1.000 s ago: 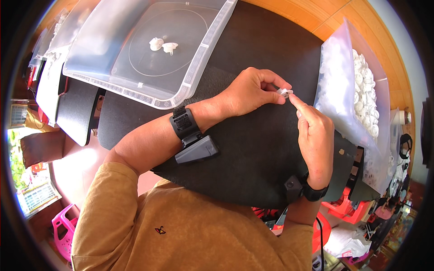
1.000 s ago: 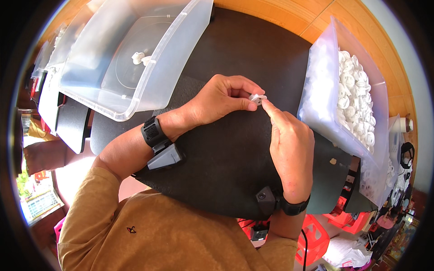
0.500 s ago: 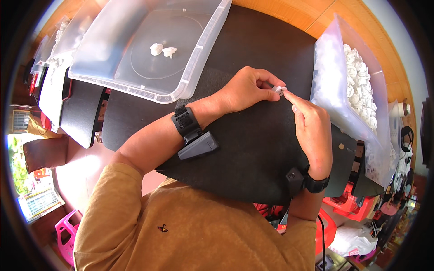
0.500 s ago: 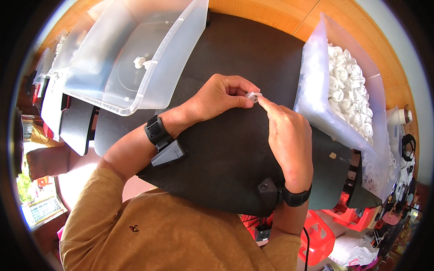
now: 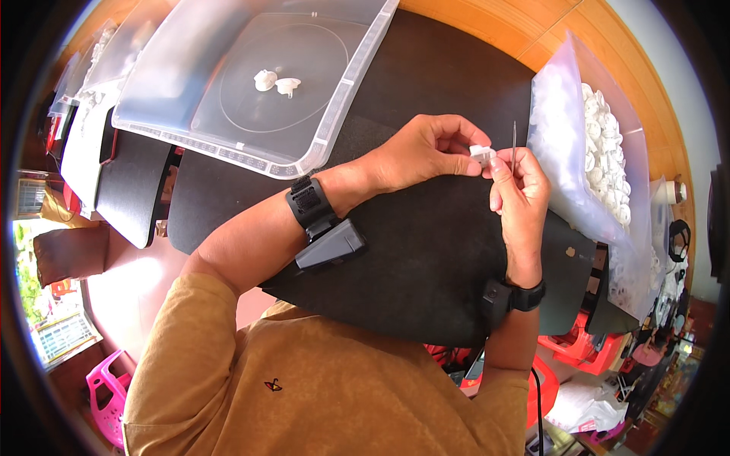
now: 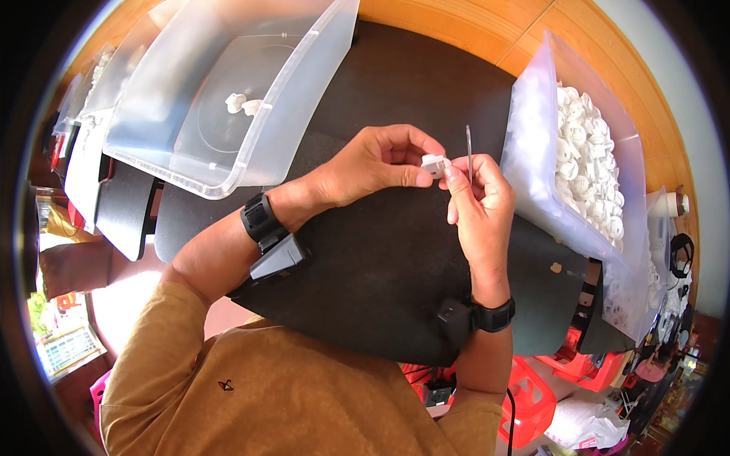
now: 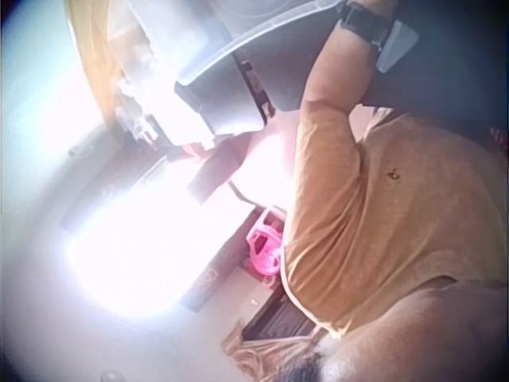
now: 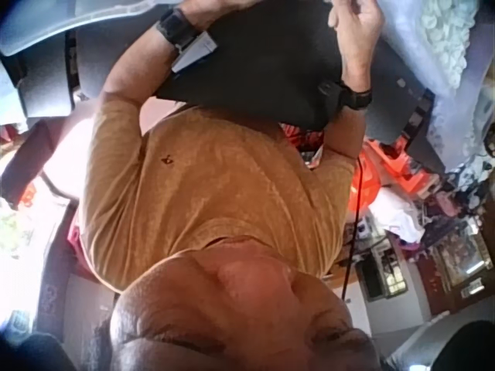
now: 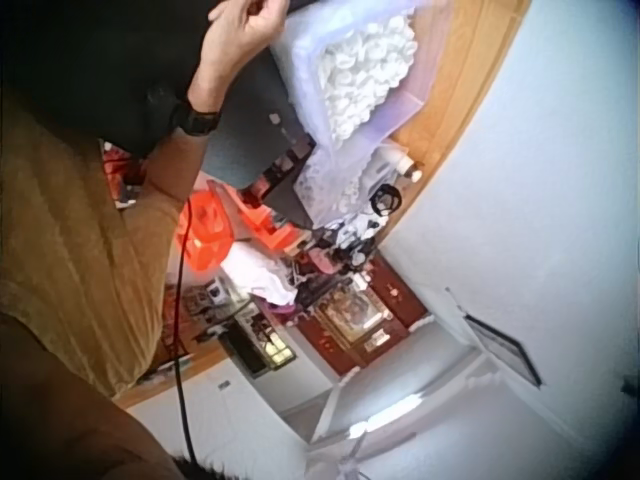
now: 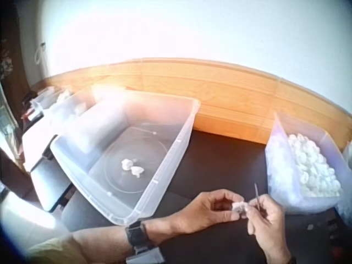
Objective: Using a small metal pick tool to scrape or clean excess material from white plastic manufacturing components.
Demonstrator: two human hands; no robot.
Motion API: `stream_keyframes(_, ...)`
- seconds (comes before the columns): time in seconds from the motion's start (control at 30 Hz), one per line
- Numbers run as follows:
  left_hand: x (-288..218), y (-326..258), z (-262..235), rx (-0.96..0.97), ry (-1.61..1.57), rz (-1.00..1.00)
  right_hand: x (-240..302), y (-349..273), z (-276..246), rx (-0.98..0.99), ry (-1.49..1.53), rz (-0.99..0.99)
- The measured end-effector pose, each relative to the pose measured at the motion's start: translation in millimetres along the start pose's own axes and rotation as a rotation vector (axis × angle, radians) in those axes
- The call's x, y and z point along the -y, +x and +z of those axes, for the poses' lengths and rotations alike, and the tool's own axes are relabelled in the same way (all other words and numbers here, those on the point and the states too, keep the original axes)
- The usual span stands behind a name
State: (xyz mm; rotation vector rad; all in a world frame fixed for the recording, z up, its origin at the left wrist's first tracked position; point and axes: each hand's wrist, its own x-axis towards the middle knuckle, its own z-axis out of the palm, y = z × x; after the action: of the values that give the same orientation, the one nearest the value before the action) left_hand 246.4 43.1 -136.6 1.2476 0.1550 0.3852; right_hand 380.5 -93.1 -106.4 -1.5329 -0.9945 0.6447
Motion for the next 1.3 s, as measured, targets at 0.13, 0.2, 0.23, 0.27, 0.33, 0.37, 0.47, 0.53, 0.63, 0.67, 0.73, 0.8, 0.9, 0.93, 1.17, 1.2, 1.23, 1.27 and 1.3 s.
stream_keyframes(0.13, -2, -2, 2, -0.029, -0.082, 0.013, -2, -1, 6, 0.016, 0.212, 0.119)
stream_keyframes(0.2, -3, -2, 0, -0.028, -0.071, -0.016, 0, -1, 5, 0.022, 0.167, 0.119)
stream_keyframes(0.23, -3, -2, -1, -0.025, -0.06, -0.045, 2, -2, 5, 0.026, 0.121, 0.119)
stream_keyframes(0.27, -4, -2, -1, -0.027, -0.058, -0.043, 4, -2, 4, 0.028, 0.122, 0.117)
stream_keyframes(0.33, -7, -4, 0, -0.016, -0.077, -0.025, 12, -4, 1, 0.021, -0.165, 0.044)
stream_keyframes(0.37, -7, -4, -1, -0.02, -0.075, -0.023, 16, -5, 0, 0.025, -0.163, 0.041)
stream_keyframes(0.47, -3, -1, -2, -0.089, 0.004, -0.039, 34, -15, -4, -0.012, -0.532, -0.104)
stream_keyframes(0.53, 0, 1, -2, -0.095, -0.009, -0.025, 41, -18, -4, -0.009, -0.564, -0.108)
stream_keyframes(0.63, -2, -1, -5, -0.087, -0.032, -0.049, 43, -21, 2, 0.007, -0.595, -0.126)
stream_keyframes(0.67, -2, -1, -5, -0.084, -0.031, -0.055, 42, -21, 2, 0.019, -0.585, -0.146)
stream_keyframes(0.73, -2, 0, -5, -0.089, 0.013, -0.063, 37, -20, -1, 0.036, -0.666, -0.189)
stream_keyframes(0.8, 0, 1, -5, -0.084, 0.013, -0.056, 34, -20, -1, 0.058, -0.746, -0.237)
stream_keyframes(0.9, 0, 1, -4, -0.08, 0.016, -0.041, 33, -21, -1, 0.068, -0.832, -0.234)
stream_keyframes(0.93, 0, 1, -4, -0.083, 0.021, -0.035, 33, -20, -1, 0.069, -0.863, -0.244)
stream_keyframes(1.17, 0, 1, -2, -0.124, 0.021, -0.013, 29, -20, 0, 0.05, -0.899, -0.258)
stream_keyframes(1.2, 1, 1, -4, -0.102, 0.053, -0.015, 29, -21, 1, 0.051, -0.9, -0.258)
stream_keyframes(1.23, 1, 1, -5, -0.08, 0.085, -0.017, 30, -21, 1, 0.04, -0.92, -0.268)
stream_keyframes(1.27, 1, 1, -5, -0.08, 0.084, -0.017, 30, -21, 1, 0.03, -0.939, -0.277)
stream_keyframes(1.3, 0, 0, -4, -0.081, 0.078, -0.022, 30, -21, 1, 0.031, -0.94, -0.277)
